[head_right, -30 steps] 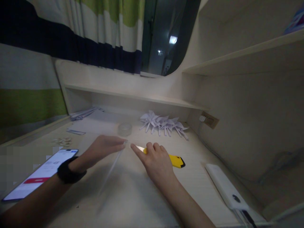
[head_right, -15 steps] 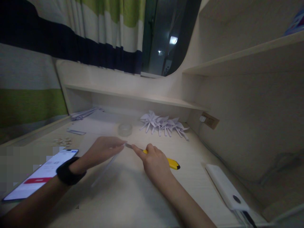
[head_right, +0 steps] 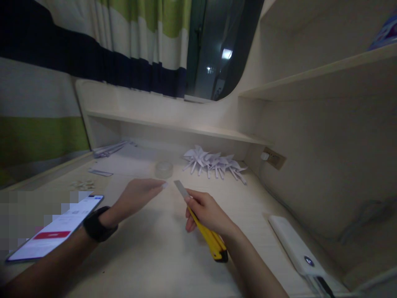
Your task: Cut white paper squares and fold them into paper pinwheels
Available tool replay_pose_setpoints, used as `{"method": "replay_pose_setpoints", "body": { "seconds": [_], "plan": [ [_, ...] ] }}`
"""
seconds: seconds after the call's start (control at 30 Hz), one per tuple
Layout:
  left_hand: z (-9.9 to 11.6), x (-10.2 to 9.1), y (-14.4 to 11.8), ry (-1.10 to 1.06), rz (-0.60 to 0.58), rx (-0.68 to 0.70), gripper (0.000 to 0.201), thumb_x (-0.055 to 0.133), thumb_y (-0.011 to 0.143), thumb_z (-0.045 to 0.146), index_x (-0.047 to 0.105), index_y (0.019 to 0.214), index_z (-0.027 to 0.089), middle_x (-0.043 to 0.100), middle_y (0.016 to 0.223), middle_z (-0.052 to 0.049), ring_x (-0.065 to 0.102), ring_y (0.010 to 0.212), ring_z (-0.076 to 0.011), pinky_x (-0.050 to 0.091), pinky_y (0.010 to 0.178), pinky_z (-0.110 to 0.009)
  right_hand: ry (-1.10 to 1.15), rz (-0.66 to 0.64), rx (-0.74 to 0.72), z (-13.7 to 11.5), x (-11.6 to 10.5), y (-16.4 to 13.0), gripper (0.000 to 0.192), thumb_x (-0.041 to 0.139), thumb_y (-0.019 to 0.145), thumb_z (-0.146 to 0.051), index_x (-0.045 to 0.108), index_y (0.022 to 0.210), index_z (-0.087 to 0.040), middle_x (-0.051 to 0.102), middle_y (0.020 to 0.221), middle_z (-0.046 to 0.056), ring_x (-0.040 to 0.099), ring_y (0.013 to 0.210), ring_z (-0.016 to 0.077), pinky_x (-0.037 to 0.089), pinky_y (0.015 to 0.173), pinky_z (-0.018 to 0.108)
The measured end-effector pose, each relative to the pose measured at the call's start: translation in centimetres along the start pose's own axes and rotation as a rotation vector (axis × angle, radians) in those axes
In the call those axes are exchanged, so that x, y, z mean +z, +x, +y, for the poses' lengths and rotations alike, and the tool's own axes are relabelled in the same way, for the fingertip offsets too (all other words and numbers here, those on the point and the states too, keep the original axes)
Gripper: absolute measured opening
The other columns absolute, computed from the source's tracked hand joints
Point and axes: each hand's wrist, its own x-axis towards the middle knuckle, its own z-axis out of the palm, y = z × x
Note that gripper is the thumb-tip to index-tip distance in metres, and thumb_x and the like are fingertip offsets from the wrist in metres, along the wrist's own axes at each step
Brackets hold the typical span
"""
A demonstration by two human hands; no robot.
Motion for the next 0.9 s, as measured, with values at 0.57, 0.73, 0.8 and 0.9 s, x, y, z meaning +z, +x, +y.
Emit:
{"method": "replay_pose_setpoints", "body": {
  "seconds": [0.57,0.73,0.8,0.9],
  "plan": [
    [0.5,0.2,-0.1,-0.478,-0.063,-0.218,0.019,0.065,0.078,0.032,0.070,0.084,0.015,0.070,0.077,-0.005,0.065,0.070,-0.0159,0.047,0.059,-0.024,-0.956,0.484,0.108,10.0,-10.2,3.2,0.032,0.040,0.090,-0.028,0.069,0.101,-0.017,0.071,0.094,0.010,0.064,0.091,0.0242,0.043,0.074,0.028],
    [0.8,0.0,-0.2,-0.411,-0.077,-0.171,0.021,0.063,0.079,0.034,0.068,0.075,0.014,0.066,0.065,-0.002,0.058,0.059,-0.0132,0.040,0.053,-0.023,-0.981,0.446,0.091,11.0,-10.1,3.3,0.032,0.039,0.091,-0.027,0.068,0.103,-0.021,0.071,0.099,0.008,0.064,0.094,0.0229,0.042,0.078,0.027],
    [0.7,0.1,-0.2,-0.420,-0.090,-0.165,0.020,0.063,0.078,0.033,0.069,0.076,0.014,0.065,0.063,-0.002,0.056,0.058,-0.0126,0.039,0.053,-0.023,-0.995,0.434,0.079,11.0,-10.0,3.4,0.031,0.040,0.091,-0.027,0.068,0.104,-0.021,0.071,0.100,0.008,0.063,0.094,0.0229,0.042,0.079,0.027],
    [0.5,0.3,-0.2,-0.484,-0.110,-0.174,0.020,0.061,0.080,0.031,0.070,0.081,0.014,0.067,0.068,-0.003,0.057,0.061,-0.0132,0.041,0.056,-0.024,-1.018,0.451,0.052,10.3,-9.5,3.4,0.032,0.040,0.091,-0.027,0.066,0.109,-0.019,0.069,0.104,0.010,0.062,0.097,0.0233,0.042,0.081,0.028]
  ]
}}
